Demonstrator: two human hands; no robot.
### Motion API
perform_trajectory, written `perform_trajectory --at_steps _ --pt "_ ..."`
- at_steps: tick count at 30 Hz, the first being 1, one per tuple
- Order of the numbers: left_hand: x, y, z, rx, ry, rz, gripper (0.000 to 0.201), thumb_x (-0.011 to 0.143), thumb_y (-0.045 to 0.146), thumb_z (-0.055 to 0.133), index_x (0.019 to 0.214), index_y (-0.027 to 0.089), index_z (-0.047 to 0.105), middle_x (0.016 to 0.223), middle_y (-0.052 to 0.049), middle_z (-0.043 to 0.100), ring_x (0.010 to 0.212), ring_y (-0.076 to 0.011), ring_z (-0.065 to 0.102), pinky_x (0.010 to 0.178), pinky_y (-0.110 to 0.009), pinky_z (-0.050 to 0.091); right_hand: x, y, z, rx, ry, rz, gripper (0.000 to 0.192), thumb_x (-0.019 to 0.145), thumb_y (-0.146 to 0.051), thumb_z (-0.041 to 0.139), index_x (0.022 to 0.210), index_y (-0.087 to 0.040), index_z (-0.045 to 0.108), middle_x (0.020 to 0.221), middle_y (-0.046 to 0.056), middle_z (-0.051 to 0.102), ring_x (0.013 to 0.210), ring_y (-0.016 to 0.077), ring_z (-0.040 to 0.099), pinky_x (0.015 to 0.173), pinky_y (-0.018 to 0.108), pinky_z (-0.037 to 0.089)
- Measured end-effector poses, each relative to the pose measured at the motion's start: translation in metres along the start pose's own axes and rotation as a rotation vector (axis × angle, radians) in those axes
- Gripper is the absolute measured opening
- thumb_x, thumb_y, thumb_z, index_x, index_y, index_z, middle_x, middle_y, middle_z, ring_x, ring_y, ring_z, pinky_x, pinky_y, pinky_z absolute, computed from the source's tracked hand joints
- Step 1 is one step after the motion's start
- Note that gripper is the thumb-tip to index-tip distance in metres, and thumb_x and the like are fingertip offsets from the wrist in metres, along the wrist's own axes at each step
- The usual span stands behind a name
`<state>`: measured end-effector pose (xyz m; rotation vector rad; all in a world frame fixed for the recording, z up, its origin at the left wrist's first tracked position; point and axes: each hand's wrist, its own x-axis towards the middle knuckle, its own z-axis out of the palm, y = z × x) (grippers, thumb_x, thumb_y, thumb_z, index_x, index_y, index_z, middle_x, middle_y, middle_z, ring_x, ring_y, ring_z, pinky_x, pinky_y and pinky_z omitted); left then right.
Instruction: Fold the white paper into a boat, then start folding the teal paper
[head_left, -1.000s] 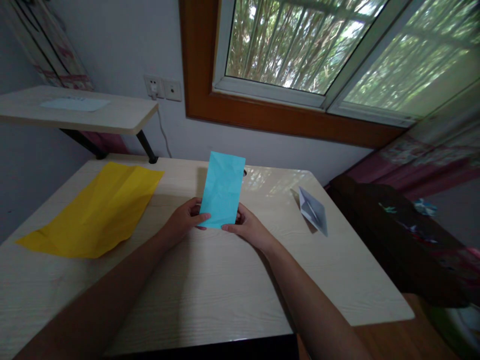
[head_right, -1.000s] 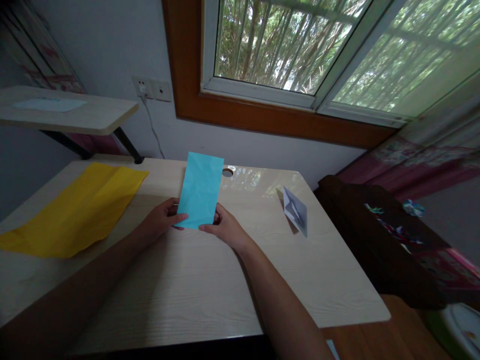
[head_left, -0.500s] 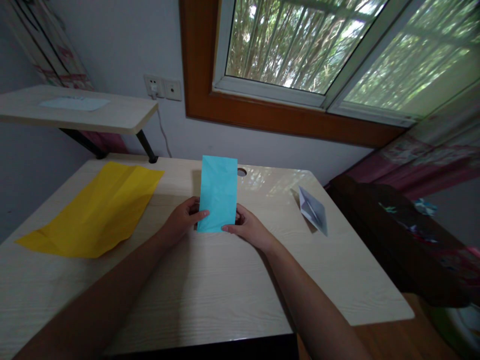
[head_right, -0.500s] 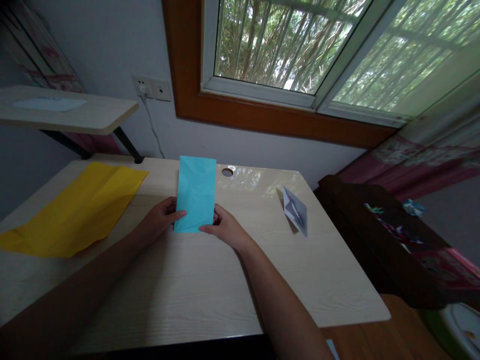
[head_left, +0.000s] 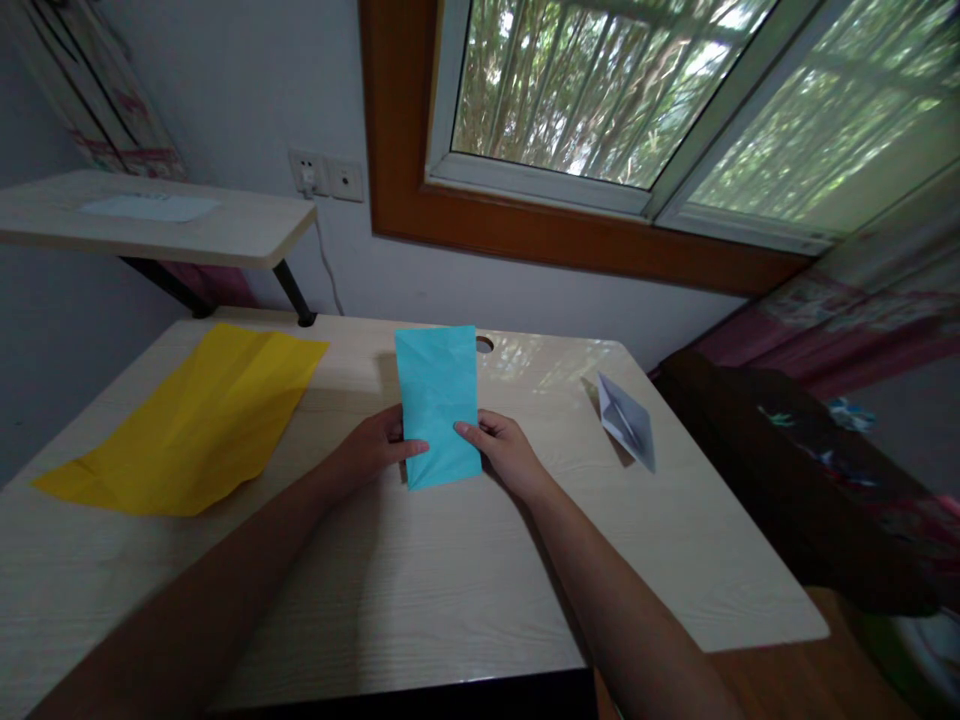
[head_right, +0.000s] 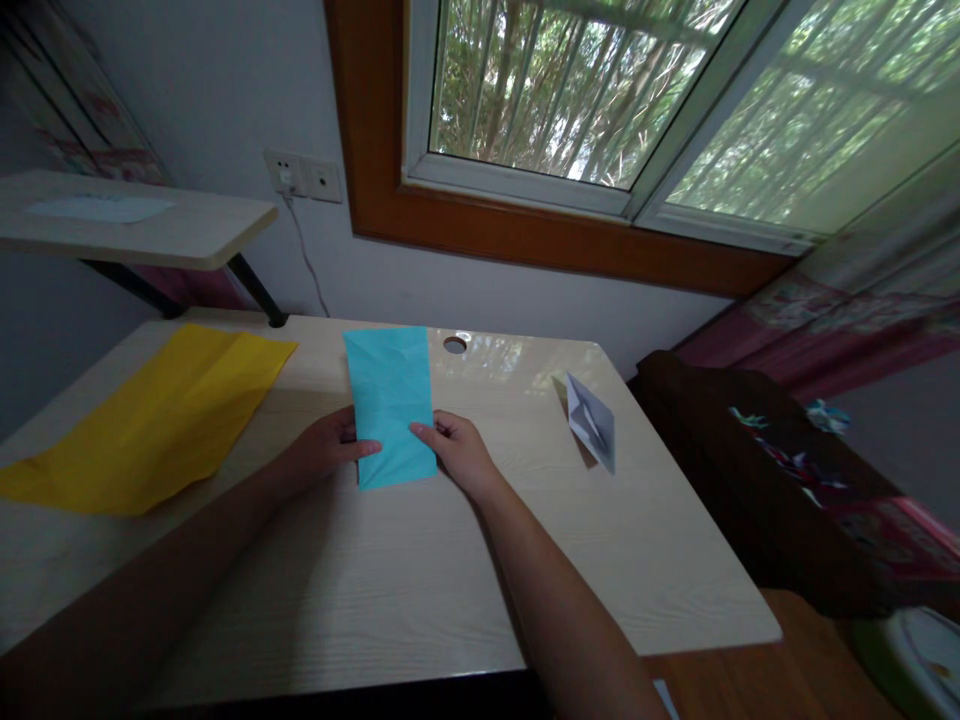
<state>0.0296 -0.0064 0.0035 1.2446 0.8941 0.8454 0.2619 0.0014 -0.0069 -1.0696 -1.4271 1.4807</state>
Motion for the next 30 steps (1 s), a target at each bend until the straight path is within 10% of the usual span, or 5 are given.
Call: perform_trajectory --at_steps 9,20,30 --pt "0.0003 -0.0024 -0.0083 0.147 0.227 -0.023 0.042 0.080 0.055 0.071 0.098 0.017 0.072 0.094 -0.008 0.078 0.091 -0.0295 0.072 0.079 -0.039 0.056 -0.0044 0.0008 -0.0010 -0.021 -0.139 0.068 0.040 0.080 -0.055 0.076 0.096 -0.019 0.076 0.090 0.005 0.075 0.077 0.0202 0.067 0.076 0.034 0.054" --pt "-0.0049 -0.0007 -0.0066 0.316 -0.046 -0.082 0.037 0.080 0.051 0.071 0.098 0.020 0.078 0.098 -0.006 0.080 0.094 -0.0312 0.074 0.085 -0.039 0.055 -0.0031 0.0010 0.0004 -0.044 -0.038 -0.010 0.037 0.082 -0.054 0.074 0.093 -0.018 0.076 0.090 0.004 0.075 0.077 0.0198 0.065 0.073 0.032 0.052" --pt "-0.0018 0.0004 -0.0080 0.140 0.194 -0.058 0.049 0.080 0.060 0.069 0.100 0.016 0.076 0.101 -0.010 0.079 0.091 -0.0309 0.073 0.081 -0.039 0.057 -0.0058 -0.0022 0.0011 -0.136 -0.195 0.042 0.041 0.083 -0.056 0.072 0.095 -0.018 0.078 0.095 0.006 0.077 0.082 0.0222 0.069 0.079 0.037 0.055"
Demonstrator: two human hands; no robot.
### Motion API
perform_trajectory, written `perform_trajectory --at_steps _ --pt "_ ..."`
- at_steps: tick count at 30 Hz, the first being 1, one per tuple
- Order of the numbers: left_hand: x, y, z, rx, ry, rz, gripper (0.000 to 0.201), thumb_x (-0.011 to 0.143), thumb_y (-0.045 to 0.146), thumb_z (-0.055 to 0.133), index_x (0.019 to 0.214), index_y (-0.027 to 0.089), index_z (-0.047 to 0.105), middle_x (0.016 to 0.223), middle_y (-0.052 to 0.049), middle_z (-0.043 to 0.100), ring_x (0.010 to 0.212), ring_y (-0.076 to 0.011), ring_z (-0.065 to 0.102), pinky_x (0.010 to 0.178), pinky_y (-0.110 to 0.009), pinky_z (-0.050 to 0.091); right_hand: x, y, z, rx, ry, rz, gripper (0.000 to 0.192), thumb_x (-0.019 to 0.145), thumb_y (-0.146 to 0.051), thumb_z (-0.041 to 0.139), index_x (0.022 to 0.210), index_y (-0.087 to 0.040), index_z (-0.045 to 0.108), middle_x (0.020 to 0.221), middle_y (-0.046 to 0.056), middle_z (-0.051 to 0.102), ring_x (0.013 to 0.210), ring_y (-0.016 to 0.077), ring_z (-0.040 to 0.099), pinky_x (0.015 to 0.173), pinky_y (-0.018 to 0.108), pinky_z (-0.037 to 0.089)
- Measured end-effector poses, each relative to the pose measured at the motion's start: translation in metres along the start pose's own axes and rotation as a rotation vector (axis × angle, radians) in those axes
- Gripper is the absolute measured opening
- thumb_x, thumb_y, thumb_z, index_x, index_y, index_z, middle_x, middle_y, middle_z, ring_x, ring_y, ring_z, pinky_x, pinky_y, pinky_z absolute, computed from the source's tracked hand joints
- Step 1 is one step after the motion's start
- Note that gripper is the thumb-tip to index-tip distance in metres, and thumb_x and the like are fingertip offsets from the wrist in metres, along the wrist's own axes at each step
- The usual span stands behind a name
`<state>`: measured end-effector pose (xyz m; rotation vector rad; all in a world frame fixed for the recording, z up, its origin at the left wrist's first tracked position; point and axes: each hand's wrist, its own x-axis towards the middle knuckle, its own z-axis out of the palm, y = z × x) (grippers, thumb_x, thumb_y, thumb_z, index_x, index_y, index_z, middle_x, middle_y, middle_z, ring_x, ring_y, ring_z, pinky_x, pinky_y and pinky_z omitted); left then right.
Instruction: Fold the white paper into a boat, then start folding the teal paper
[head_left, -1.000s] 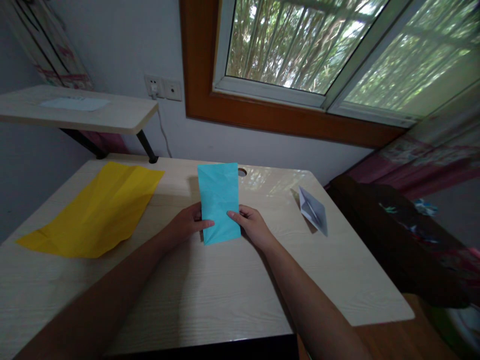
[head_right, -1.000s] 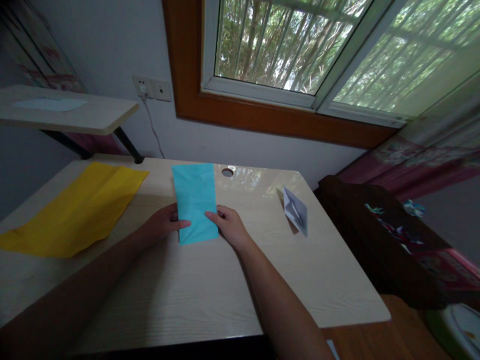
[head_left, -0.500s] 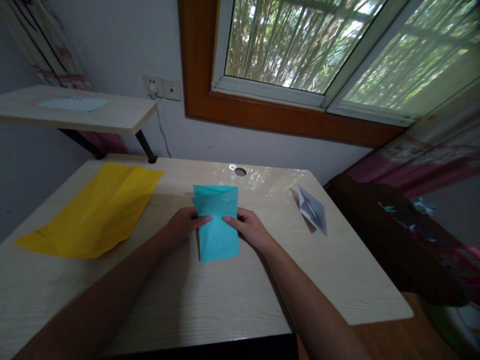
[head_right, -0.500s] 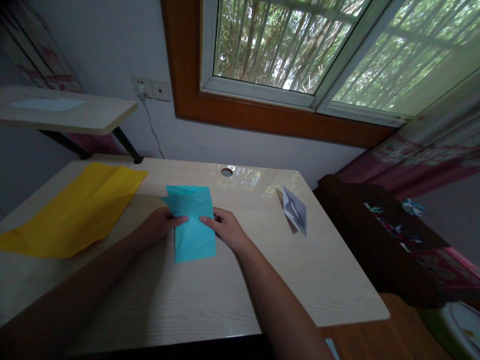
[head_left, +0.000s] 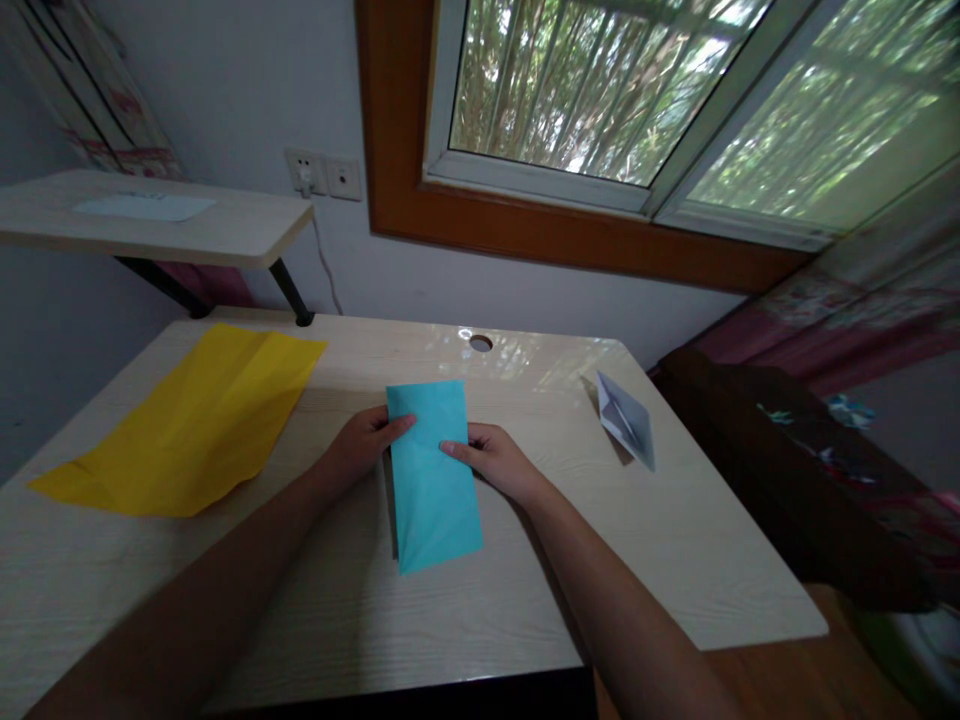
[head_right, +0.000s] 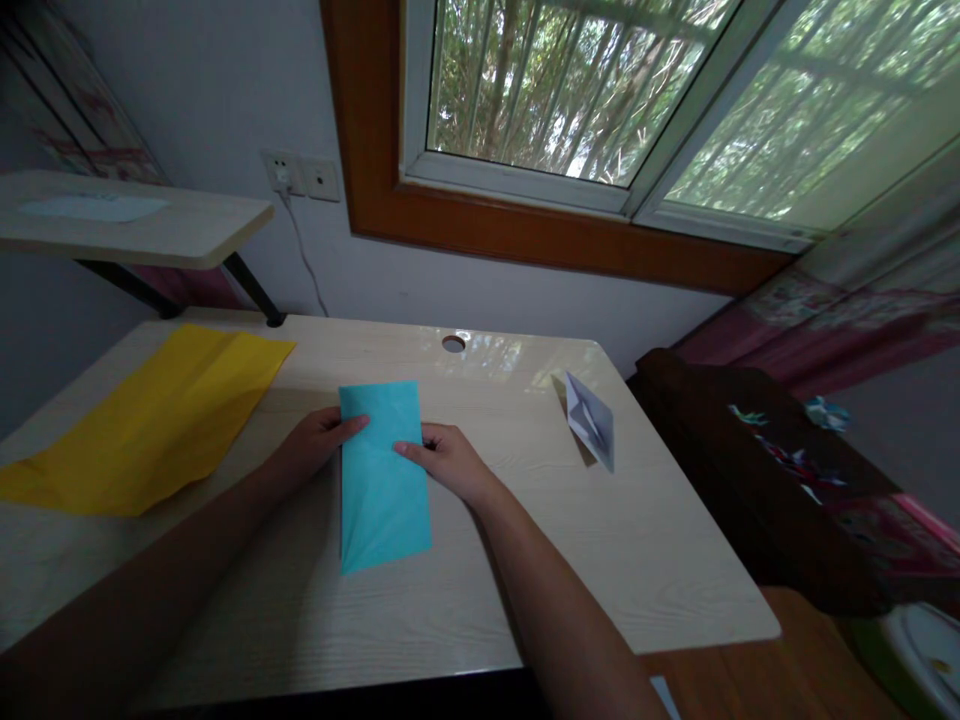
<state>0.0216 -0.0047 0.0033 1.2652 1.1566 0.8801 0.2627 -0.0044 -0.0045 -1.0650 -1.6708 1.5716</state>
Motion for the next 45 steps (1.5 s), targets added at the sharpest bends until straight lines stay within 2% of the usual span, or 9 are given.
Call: perform_trajectory --at_steps 3,6,11,19,23,25,31,39,45 --pt "0.0008 -0.0025 -0.0006 0.026 -0.039 0.008 0.046 0.080 0.059 0.070 0.100 0.018 0.077 0.100 -0.008 0.079 0.093 -0.0304 0.073 0.083 -0.038 0.057 -0.0001 -0.0027 0.0014 -0.003 0.029 0.007 0.042 0.083 -0.057 0.071 0.096 -0.018 0.078 0.095 0.006 0.077 0.081 0.0227 0.069 0.078 0.037 0.056" --pt "0.0001 -0.0031 0.0001 0.122 -0.174 0.019 0.041 0.083 0.057 0.067 0.094 0.019 0.078 0.093 -0.006 0.079 0.089 -0.0290 0.073 0.082 -0.037 0.056 0.0005 -0.0031 0.0028 0.018 0.101 0.005 0.043 0.080 -0.057 0.074 0.097 -0.018 0.078 0.094 0.006 0.077 0.082 0.0236 0.069 0.079 0.038 0.056" --pt "-0.0009 -0.0008 0.0012 0.189 -0.288 0.041 0.037 0.085 0.054 0.064 0.090 0.019 0.078 0.089 -0.004 0.078 0.083 -0.0264 0.072 0.081 -0.034 0.054 0.0026 0.0004 0.0018 0.056 0.181 -0.002 0.039 0.080 -0.057 0.074 0.087 -0.018 0.076 0.081 0.003 0.073 0.071 0.0196 0.063 0.070 0.033 0.052" --pt "0.0005 -0.0009 0.0003 0.247 -0.258 0.039 0.041 0.084 0.056 0.065 0.069 0.018 0.071 0.062 0.000 0.067 0.057 -0.0172 0.060 0.060 -0.027 0.045 0.0031 -0.0049 -0.0020 -0.015 0.349 -0.129 0.044 0.088 -0.055 0.066 0.063 -0.019 0.058 0.062 -0.002 0.046 0.062 0.0134 0.042 0.058 0.027 0.034" --pt "0.0010 -0.0020 0.0005 0.200 -0.249 0.054 0.037 0.087 0.054 0.063 0.083 0.019 0.076 0.079 -0.002 0.075 0.072 -0.0208 0.066 0.070 -0.029 0.049 0.0029 -0.0057 -0.0035 -0.006 0.352 -0.146 0.044 0.090 -0.053 0.065 0.063 -0.020 0.053 0.062 -0.003 0.042 0.062 0.0132 0.040 0.059 0.027 0.032" --pt "0.0009 -0.0011 0.0009 0.193 -0.218 0.077 0.037 0.088 0.053 0.061 0.086 0.019 0.076 0.082 -0.003 0.075 0.075 -0.0212 0.067 0.072 -0.030 0.050 0.0035 -0.0045 -0.0040 -0.007 0.346 -0.141 0.045 0.090 -0.054 0.065 0.063 -0.020 0.052 0.062 -0.003 0.042 0.062 0.0132 0.040 0.060 0.027 0.031" --pt "0.0009 0.0032 0.0019 0.104 -0.068 0.053 0.039 0.086 0.054 0.062 0.082 0.017 0.071 0.066 0.000 0.065 0.059 -0.0167 0.061 0.058 -0.027 0.048 0.0053 -0.0015 -0.0040 0.009 0.351 -0.137 0.046 0.089 -0.055 0.065 0.063 -0.020 0.050 0.063 -0.004 0.040 0.062 0.0129 0.038 0.061 0.028 0.030" --pt "0.0022 0.0022 0.0001 0.071 -0.098 0.038 0.039 0.084 0.054 0.064 0.077 0.016 0.070 0.065 0.000 0.065 0.058 -0.0161 0.062 0.058 -0.027 0.050 0.0043 -0.0042 -0.0067 0.045 0.431 -0.130 0.038 0.090 -0.051 0.064 0.070 -0.020 0.063 0.065 -0.002 0.053 0.063 0.0141 0.047 0.061 0.027 0.035" --pt "0.0026 0.0003 -0.0007 0.021 -0.070 0.035 0.037 0.084 0.052 0.065 0.079 0.016 0.072 0.064 0.000 0.065 0.057 -0.0153 0.061 0.056 -0.026 0.049 0.0043 -0.0028 -0.0061 0.054 0.411 -0.129 0.035 0.090 -0.050 0.065 0.072 -0.020 0.063 0.064 -0.002 0.054 0.061 0.0135 0.047 0.059 0.027 0.035"
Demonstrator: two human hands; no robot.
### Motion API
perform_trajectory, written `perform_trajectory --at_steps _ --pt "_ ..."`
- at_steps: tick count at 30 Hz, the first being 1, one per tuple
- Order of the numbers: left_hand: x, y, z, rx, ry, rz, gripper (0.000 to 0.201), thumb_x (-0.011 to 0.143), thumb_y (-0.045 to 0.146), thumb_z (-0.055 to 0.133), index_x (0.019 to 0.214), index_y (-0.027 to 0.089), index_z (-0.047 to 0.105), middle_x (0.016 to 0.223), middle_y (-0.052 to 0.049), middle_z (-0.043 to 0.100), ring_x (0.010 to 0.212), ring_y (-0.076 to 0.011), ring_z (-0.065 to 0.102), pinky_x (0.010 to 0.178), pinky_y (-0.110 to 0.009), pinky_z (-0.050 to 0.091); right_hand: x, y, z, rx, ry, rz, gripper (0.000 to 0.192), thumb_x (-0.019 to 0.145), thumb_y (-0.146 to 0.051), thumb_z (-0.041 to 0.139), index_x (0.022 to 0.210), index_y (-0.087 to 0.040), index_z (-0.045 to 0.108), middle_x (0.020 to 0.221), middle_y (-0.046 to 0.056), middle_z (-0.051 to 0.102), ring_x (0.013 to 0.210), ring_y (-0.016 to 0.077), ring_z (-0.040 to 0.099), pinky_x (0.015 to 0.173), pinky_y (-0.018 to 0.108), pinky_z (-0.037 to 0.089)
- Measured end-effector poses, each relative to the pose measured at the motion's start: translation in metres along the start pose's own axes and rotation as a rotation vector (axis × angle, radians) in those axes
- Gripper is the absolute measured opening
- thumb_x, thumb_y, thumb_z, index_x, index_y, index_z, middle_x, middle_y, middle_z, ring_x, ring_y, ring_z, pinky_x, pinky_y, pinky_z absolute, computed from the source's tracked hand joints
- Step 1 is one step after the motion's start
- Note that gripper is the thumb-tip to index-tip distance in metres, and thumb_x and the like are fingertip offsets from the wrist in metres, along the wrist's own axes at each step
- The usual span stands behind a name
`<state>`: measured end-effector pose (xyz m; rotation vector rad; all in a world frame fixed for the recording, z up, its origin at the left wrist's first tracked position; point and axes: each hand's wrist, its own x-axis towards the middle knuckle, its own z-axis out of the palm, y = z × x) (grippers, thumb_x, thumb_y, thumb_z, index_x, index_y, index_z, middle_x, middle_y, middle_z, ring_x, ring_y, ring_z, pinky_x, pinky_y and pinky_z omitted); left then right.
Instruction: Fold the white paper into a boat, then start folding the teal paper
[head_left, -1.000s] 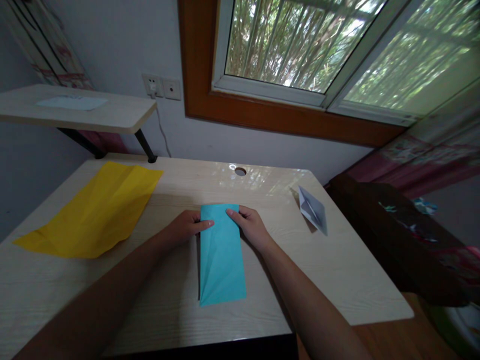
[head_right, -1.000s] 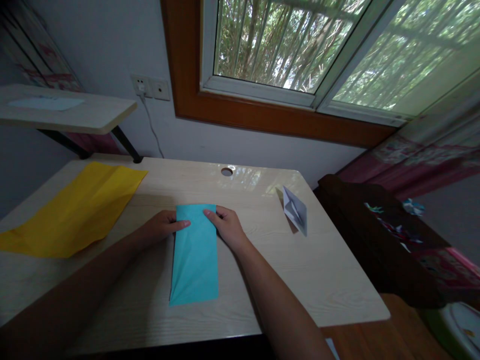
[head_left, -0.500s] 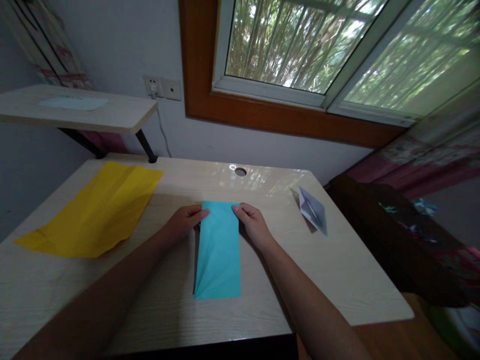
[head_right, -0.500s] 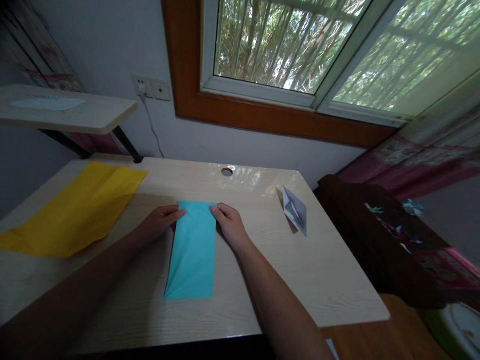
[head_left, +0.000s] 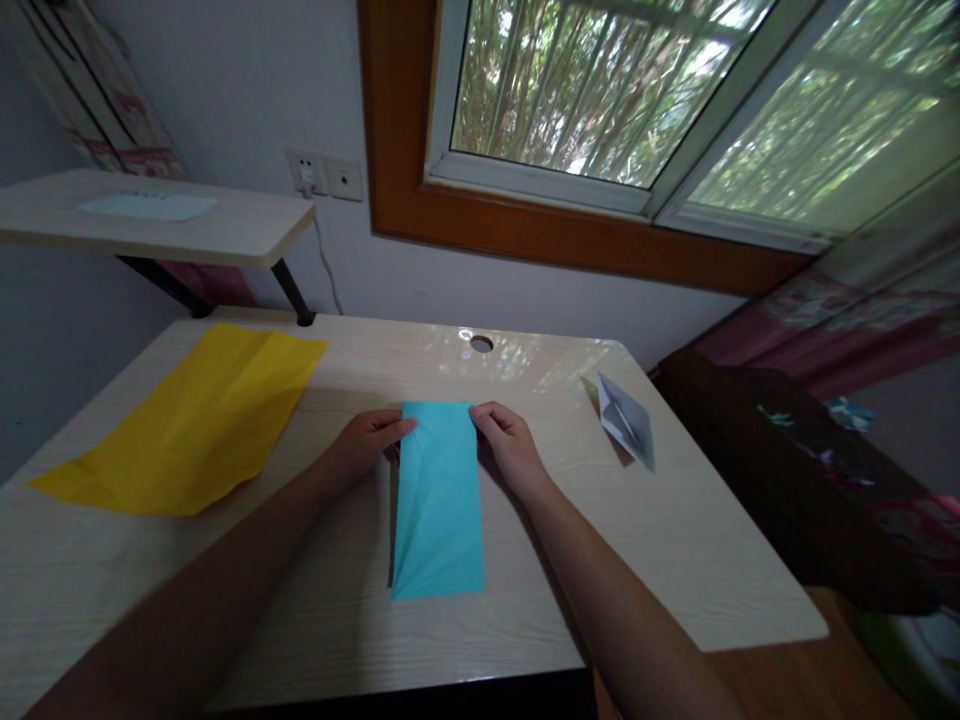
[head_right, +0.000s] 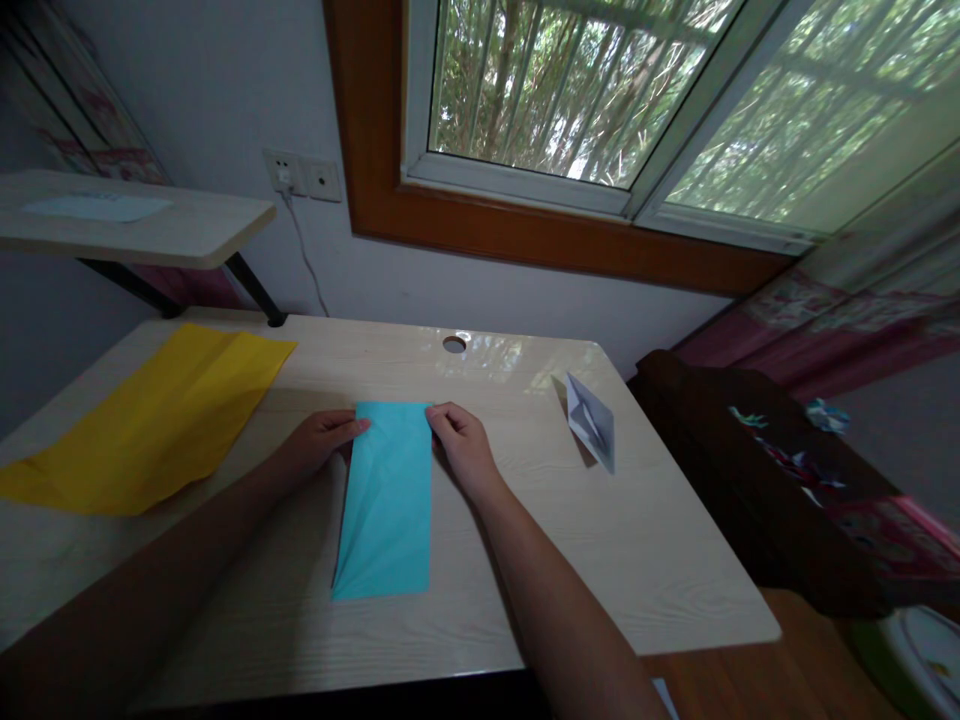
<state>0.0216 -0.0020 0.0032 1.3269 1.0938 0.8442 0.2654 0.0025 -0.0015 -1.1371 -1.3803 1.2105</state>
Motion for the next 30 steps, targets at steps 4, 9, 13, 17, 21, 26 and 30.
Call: perform_trajectory --at_steps 4,9,13,17,21,26,30 --pt "0.0005 -0.0014 -0.0007 -0.041 0.042 0.004 0.037 0.083 0.052 0.068 0.073 0.017 0.070 0.063 0.001 0.064 0.057 -0.0150 0.061 0.055 -0.025 0.050 -0.0004 0.0030 0.0025 0.008 -0.104 0.036 0.031 0.084 -0.050 0.072 0.078 -0.020 0.065 0.068 -0.003 0.055 0.063 0.0134 0.049 0.060 0.027 0.037" --pt "0.0023 -0.0037 -0.0020 -0.114 0.127 -0.011 0.037 0.083 0.053 0.069 0.085 0.016 0.074 0.075 -0.003 0.070 0.065 -0.0185 0.066 0.057 -0.028 0.054 -0.0022 0.0031 0.0052 0.025 -0.253 0.104 0.040 0.074 -0.047 0.082 0.100 -0.022 0.064 0.076 -0.004 0.057 0.066 0.0136 0.052 0.061 0.026 0.042" --pt "0.0035 -0.0047 -0.0030 -0.151 0.199 -0.016 0.037 0.083 0.053 0.068 0.090 0.016 0.073 0.077 -0.003 0.070 0.068 -0.0196 0.067 0.058 -0.029 0.055 -0.0025 0.0022 0.0058 0.036 -0.275 0.122 0.042 0.070 -0.045 0.085 0.098 -0.022 0.062 0.073 -0.005 0.054 0.065 0.0123 0.051 0.060 0.025 0.042" --pt "0.0032 -0.0039 -0.0027 -0.169 0.235 -0.018 0.038 0.083 0.053 0.069 0.088 0.016 0.073 0.077 -0.002 0.069 0.068 -0.0194 0.067 0.058 -0.029 0.056 -0.0015 0.0010 0.0064 0.102 -0.264 0.145 0.043 0.068 -0.044 0.086 0.096 -0.022 0.061 0.076 -0.004 0.060 0.068 0.0140 0.056 0.064 0.027 0.044" --pt "0.0027 -0.0039 -0.0026 -0.191 0.268 0.000 0.037 0.082 0.052 0.070 0.088 0.016 0.072 0.077 -0.003 0.068 0.070 -0.0197 0.066 0.059 -0.031 0.058 -0.0007 0.0006 0.0067 0.135 -0.216 0.150 0.043 0.069 -0.044 0.085 0.099 -0.022 0.063 0.075 -0.004 0.061 0.067 0.0140 0.056 0.064 0.028 0.043" --pt "0.0036 -0.0047 -0.0037 -0.226 0.324 0.019 0.035 0.082 0.051 0.070 0.082 0.016 0.070 0.078 -0.002 0.067 0.070 -0.0181 0.064 0.059 -0.029 0.058 0.0008 0.0028 0.0048 0.076 -0.123 0.120 0.035 0.073 -0.045 0.082 0.091 -0.020 0.066 0.066 -0.006 0.054 0.060 0.0117 0.048 0.059 0.026 0.037" --pt "0.0041 -0.0043 -0.0038 -0.237 0.348 0.020 0.035 0.081 0.051 0.071 0.081 0.016 0.069 0.078 -0.002 0.066 0.070 -0.0178 0.064 0.056 -0.027 0.056 0.0027 0.0044 0.0033 0.074 -0.080 0.099 0.033 0.073 -0.044 0.083 0.090 -0.021 0.066 0.064 -0.006 0.055 0.059 0.0119 0.048 0.059 0.027 0.037"
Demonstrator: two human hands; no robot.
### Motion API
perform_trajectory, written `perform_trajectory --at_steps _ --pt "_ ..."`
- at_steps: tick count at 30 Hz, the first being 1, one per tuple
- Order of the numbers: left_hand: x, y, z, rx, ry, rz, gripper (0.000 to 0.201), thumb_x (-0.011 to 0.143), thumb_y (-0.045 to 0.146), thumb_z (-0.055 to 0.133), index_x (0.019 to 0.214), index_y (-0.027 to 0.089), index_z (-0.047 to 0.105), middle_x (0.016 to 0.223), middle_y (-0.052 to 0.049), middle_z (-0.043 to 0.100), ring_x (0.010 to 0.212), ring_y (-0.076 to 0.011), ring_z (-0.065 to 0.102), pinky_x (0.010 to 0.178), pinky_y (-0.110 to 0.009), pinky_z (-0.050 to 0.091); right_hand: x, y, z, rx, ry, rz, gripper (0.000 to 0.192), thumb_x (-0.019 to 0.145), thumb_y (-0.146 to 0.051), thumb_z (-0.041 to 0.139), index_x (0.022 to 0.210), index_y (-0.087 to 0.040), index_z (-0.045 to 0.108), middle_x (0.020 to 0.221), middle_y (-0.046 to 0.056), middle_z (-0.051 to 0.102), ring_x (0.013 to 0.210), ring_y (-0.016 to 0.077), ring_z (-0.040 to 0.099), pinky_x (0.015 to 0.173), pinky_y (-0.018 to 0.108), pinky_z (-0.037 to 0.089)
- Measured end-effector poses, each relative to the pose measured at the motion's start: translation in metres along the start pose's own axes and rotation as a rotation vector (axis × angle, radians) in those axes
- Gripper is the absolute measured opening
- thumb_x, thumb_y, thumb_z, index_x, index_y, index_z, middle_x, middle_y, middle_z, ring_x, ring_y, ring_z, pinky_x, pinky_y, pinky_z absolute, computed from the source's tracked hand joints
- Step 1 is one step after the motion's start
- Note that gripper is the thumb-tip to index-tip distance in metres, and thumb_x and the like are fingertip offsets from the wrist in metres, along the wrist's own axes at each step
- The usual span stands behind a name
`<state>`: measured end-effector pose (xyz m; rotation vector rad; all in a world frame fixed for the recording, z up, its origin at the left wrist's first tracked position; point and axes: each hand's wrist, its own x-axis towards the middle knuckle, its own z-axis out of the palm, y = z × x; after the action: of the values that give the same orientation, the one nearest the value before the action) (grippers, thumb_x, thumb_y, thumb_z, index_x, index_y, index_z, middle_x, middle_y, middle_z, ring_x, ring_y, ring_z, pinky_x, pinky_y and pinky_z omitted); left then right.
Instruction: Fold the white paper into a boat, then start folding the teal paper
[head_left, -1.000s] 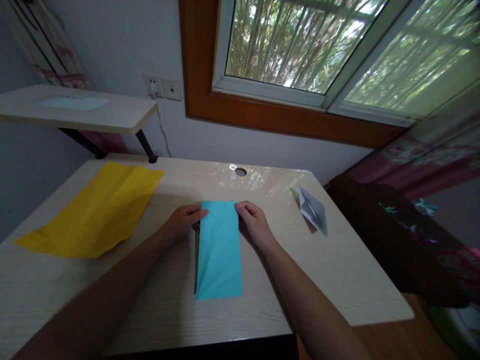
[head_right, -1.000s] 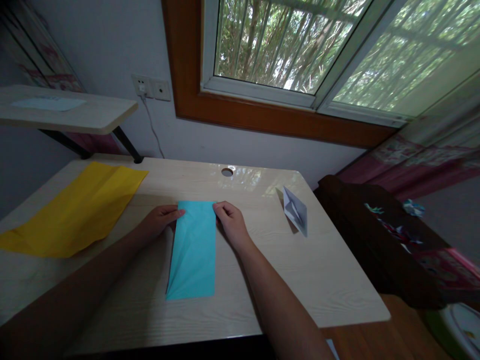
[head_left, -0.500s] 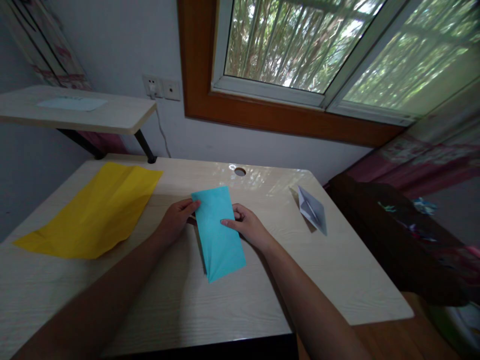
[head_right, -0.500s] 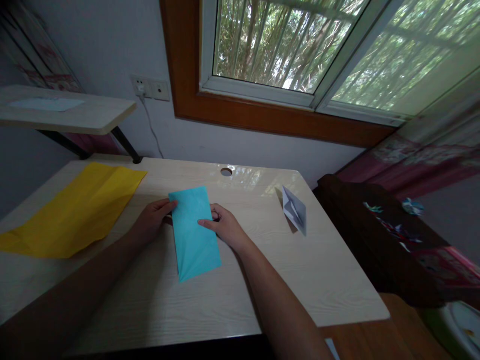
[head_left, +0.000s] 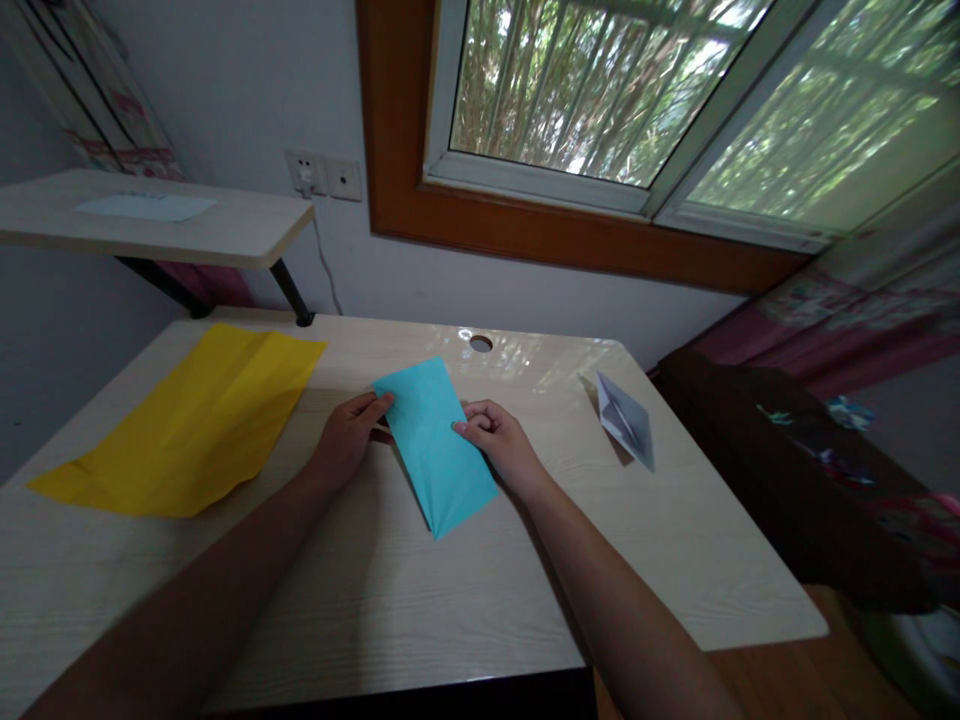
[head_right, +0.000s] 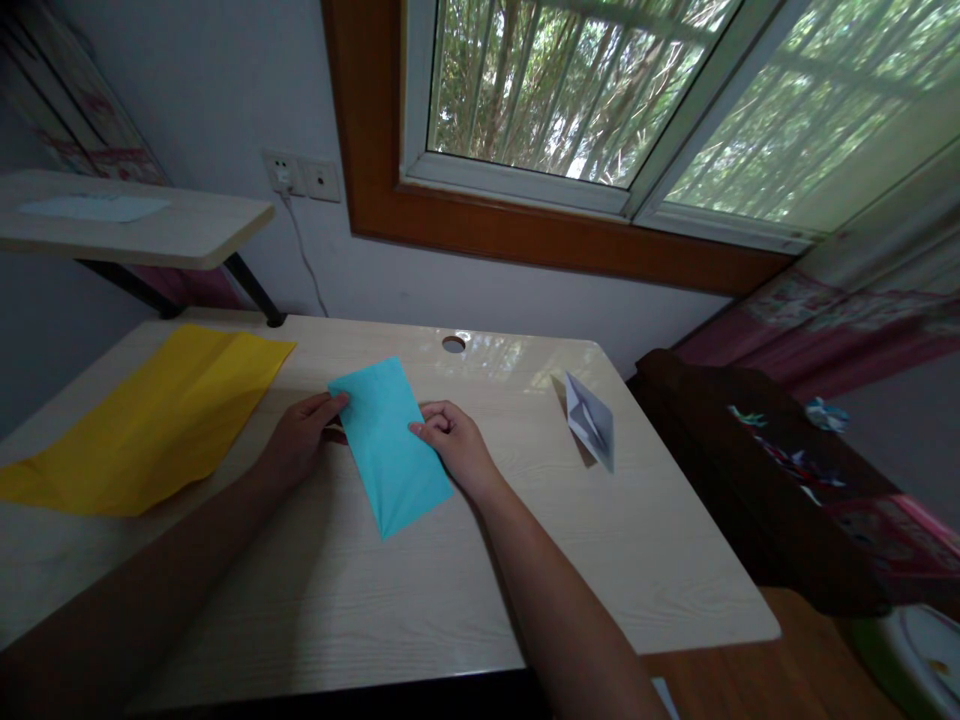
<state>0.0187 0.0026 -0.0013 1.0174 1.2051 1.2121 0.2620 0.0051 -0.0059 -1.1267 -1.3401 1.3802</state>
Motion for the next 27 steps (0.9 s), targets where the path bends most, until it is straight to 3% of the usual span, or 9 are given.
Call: perform_trajectory --at_steps 16,22,27 --pt "-0.0004 0.0068 -0.0022 0.060 0.083 0.046 0.039 0.083 0.055 0.067 0.089 0.016 0.069 0.087 -0.003 0.067 0.075 -0.0185 0.064 0.060 -0.027 0.056 0.0034 -0.0010 -0.0007 0.094 0.030 -0.024 0.040 0.068 -0.037 0.086 0.097 -0.023 0.063 0.073 -0.002 0.068 0.064 0.0145 0.059 0.064 0.029 0.045" --pt "0.0009 0.0071 -0.0013 0.102 -0.108 -0.003 0.042 0.080 0.056 0.070 0.095 0.017 0.069 0.083 -0.003 0.070 0.068 -0.0180 0.065 0.058 -0.028 0.054 0.0048 -0.0004 -0.0029 0.056 0.094 -0.065 0.041 0.068 -0.041 0.085 0.098 -0.023 0.063 0.073 -0.003 0.066 0.067 0.0152 0.059 0.068 0.031 0.046" --pt "-0.0054 0.0095 -0.0001 0.389 -0.247 -0.044 0.042 0.076 0.057 0.073 0.065 0.017 0.065 0.056 -0.003 0.064 0.051 -0.0168 0.058 0.053 -0.027 0.045 0.0041 -0.0019 -0.0005 0.038 0.070 -0.107 0.039 0.071 -0.041 0.084 0.100 -0.024 0.064 0.075 -0.002 0.066 0.069 0.0156 0.059 0.070 0.032 0.047"
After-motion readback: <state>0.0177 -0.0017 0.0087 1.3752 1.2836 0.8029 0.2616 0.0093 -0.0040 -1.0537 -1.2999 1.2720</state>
